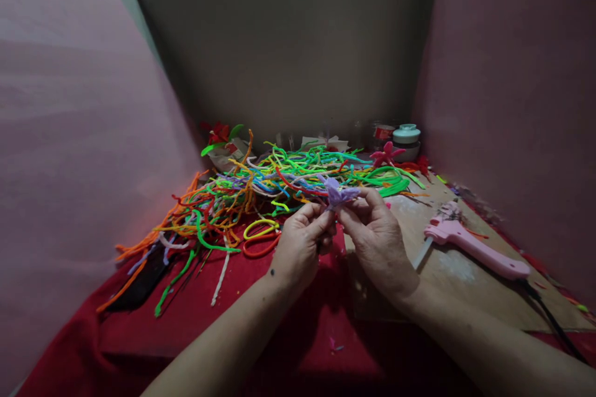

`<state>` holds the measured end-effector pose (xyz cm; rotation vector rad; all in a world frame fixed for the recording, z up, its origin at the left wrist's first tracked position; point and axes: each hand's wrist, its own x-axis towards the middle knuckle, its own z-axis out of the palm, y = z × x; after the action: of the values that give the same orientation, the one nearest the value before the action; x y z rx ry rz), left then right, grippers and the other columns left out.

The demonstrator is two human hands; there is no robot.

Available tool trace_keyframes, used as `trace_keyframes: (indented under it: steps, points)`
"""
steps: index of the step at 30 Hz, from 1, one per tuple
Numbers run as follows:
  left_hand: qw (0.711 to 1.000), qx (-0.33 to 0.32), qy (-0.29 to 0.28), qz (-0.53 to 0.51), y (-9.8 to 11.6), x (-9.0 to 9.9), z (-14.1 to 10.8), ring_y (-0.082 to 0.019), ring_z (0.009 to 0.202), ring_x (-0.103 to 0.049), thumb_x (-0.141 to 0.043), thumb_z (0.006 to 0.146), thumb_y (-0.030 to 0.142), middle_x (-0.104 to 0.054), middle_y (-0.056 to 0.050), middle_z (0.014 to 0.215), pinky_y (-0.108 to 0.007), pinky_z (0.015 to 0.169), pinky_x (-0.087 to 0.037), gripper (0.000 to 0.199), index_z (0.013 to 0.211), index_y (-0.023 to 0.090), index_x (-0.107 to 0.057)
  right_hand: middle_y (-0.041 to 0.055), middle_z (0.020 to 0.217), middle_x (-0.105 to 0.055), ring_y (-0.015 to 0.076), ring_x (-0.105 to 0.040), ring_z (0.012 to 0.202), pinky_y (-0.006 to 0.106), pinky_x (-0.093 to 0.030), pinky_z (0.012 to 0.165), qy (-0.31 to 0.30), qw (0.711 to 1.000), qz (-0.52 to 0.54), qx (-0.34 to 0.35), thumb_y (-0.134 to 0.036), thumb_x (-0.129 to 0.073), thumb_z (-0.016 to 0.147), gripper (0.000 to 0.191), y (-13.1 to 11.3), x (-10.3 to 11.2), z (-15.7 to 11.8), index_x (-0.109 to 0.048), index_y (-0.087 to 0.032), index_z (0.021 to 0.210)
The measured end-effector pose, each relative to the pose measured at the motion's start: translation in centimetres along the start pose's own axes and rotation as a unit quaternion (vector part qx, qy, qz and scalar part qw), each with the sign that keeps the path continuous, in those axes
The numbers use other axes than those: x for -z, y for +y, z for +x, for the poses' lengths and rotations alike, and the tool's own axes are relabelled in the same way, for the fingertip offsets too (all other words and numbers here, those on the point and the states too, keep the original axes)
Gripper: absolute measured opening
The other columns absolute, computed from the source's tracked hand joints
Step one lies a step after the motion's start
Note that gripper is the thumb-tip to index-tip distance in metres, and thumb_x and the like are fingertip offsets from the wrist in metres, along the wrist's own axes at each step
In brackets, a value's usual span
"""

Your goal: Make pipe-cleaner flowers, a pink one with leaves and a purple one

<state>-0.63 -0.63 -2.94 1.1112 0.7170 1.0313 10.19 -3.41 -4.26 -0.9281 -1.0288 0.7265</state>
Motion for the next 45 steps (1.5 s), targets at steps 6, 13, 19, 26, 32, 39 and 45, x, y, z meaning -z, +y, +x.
trace_keyframes:
  steps: [6, 13, 19, 26, 32, 39, 45]
  points:
    - [1.0, 0.011, -0.016, -0.008, -0.1, -0.1, 0.0, -0.003, 0.046, -0.032, -0.067, 0.076, 0.03, -0.043, 0.006, 0.056, -0.017, 0.046, -0.023, 0.026, 0.072, 0.016, -0.046, -0.0007, 0.085, -0.057, 0.0138, -0.056, 0.078, 0.027, -0.047, 0.069, 0.002, 1.0, 0.016, -0.014, -0.037, -0.059, 0.082, 0.015, -0.1, 0.0, 0.2, -0.059, -0.022, 0.086]
    - [1.0, -0.002, -0.028, -0.01, 0.0, 0.0, -0.3, -0.003, 0.047, -0.031, -0.065, 0.078, 0.027, -0.041, 0.006, 0.058, -0.016, 0.046, -0.022, 0.023, 0.073, 0.016, -0.046, 0.0031, 0.092, -0.061, 0.0181, -0.056, 0.091, 0.031, -0.047, 0.075, -0.01, 0.999, 0.02, -0.038, -0.041, -0.06, 0.081, 0.021, -0.1, 0.2, 0.4, -0.063, -0.021, 0.085]
    - [0.999, 0.01, -0.034, -0.014, 0.1, 0.1, -0.4, -0.003, 0.047, -0.028, -0.061, 0.08, 0.025, -0.038, 0.007, 0.058, -0.015, 0.045, -0.022, 0.019, 0.074, 0.016, -0.046, 0.0008, 0.083, -0.062, 0.014, -0.055, 0.075, 0.028, -0.046, 0.068, -0.014, 0.999, 0.019, -0.038, -0.038, -0.061, 0.08, 0.018, -0.1, 0.2, 0.5, -0.063, -0.02, 0.082]
    - [0.999, 0.008, -0.032, -0.024, 0.1, 0.0, -0.4, -0.003, 0.046, -0.028, -0.067, 0.077, 0.03, -0.039, 0.007, 0.057, -0.015, 0.044, -0.02, 0.026, 0.072, 0.016, -0.046, -0.001, 0.076, -0.06, 0.0123, -0.055, 0.068, 0.028, -0.047, 0.066, -0.005, 0.999, 0.03, -0.028, -0.037, -0.064, 0.078, 0.018, -0.1, 0.1, 0.4, -0.061, -0.019, 0.082]
    - [0.998, 0.013, -0.035, -0.045, 0.6, 0.3, -0.3, -0.002, 0.043, -0.023, -0.072, 0.071, 0.029, -0.035, 0.008, 0.053, -0.015, 0.042, -0.017, 0.03, 0.07, 0.015, -0.045, 0.0006, 0.08, -0.06, 0.0151, -0.058, 0.075, 0.03, -0.047, 0.072, -0.002, 1.0, -0.018, -0.008, -0.034, -0.073, 0.069, 0.025, 0.3, 0.3, 0.6, -0.056, -0.019, 0.081]
    - [0.995, 0.025, -0.053, -0.078, 0.7, 0.5, -0.4, -0.001, 0.042, -0.019, -0.071, 0.073, 0.024, -0.038, 0.008, 0.053, -0.015, 0.041, -0.017, 0.028, 0.07, 0.015, -0.045, 0.0051, 0.08, -0.068, 0.0186, -0.059, 0.076, 0.032, -0.045, 0.071, -0.021, 0.996, -0.087, -0.012, -0.029, -0.066, 0.072, 0.016, -1.2, 0.5, 0.6, -0.069, -0.016, 0.08]
    - [0.977, 0.078, -0.116, -0.16, 0.8, 1.0, -0.3, -0.002, 0.042, -0.015, -0.068, 0.075, 0.022, -0.029, 0.008, 0.054, -0.012, 0.038, -0.018, 0.016, 0.078, 0.013, -0.055, -0.0023, 0.066, -0.063, 0.0145, -0.055, 0.071, 0.03, -0.044, 0.072, -0.098, 0.993, 0.055, -0.044, -0.029, -0.067, 0.074, 0.011, -1.0, 0.9, 1.0, -0.07, -0.022, 0.066]
